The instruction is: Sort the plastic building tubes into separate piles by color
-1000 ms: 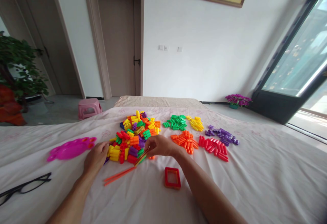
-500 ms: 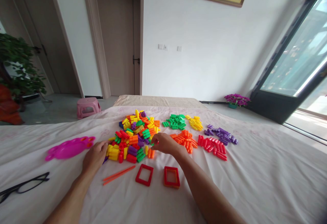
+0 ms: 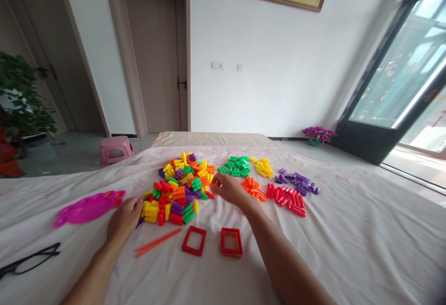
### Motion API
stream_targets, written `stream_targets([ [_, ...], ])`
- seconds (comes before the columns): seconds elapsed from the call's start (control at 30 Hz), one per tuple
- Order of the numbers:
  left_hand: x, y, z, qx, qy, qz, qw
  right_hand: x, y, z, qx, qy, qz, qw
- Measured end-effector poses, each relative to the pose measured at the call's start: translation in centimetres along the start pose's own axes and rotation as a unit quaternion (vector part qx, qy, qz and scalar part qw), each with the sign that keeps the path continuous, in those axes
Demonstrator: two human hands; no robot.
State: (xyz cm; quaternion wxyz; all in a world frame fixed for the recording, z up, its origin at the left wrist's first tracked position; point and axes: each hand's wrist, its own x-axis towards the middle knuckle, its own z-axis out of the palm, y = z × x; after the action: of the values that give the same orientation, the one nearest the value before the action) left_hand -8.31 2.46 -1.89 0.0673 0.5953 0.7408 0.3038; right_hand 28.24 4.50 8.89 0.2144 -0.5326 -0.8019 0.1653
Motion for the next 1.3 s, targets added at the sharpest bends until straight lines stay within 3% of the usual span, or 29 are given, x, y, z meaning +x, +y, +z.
stream_targets([
  [0.1, 0.1, 0.0, 0.1, -0.009, -0.005, -0.001, 1.0, -0.3, 2.0, -3.1, -0.038, 0.051, 0.048, 0.997],
  [0.2, 0.1, 0.1, 0.0, -0.005, -0.011, -0.006, 1.0, -1.1, 4.1, -5.4, -0.089, 0.059, 0.105, 0.989],
  [0.3, 0.1, 0.2, -0.2, 0.007, -0.024, -0.014, 1.0, -1.6, 5.7, -6.5, -0.122, 0.043, 0.15, 0.98],
  [0.4, 0.0, 0.3, -0.5, 0.014, -0.036, -0.02, 0.999, -1.7, 6.0, -6.5, -0.149, 0.068, 0.164, 0.973],
  [0.53, 0.1, 0.3, -0.4, 0.006, -0.036, -0.02, 0.999, -0.9, 4.1, -4.7, -0.121, 0.08, 0.088, 0.985],
  [0.7, 0.2, 0.0, -0.1, -0.002, -0.025, -0.01, 1.0, 0.3, 1.3, 0.5, -0.079, 0.009, -0.047, 0.996],
  [0.87, 0.1, 0.2, -0.2, -0.003, -0.026, -0.013, 1.0, 0.5, 0.1, 4.4, -0.109, -0.028, -0.073, 0.991],
  [1.07, 0.1, 0.3, -0.2, 0.002, -0.012, -0.01, 1.0, 0.4, -0.2, 5.1, -0.151, -0.026, -0.043, 0.987],
  [1.2, 0.1, 0.1, -0.1, 0.002, -0.006, -0.008, 1.0, 0.6, 0.3, 5.0, -0.159, 0.0, -0.066, 0.985],
  [1.3, 0.1, 0.1, -0.1, 0.002, -0.004, -0.009, 1.0, 0.9, 0.9, 4.3, -0.133, 0.03, -0.032, 0.99],
])
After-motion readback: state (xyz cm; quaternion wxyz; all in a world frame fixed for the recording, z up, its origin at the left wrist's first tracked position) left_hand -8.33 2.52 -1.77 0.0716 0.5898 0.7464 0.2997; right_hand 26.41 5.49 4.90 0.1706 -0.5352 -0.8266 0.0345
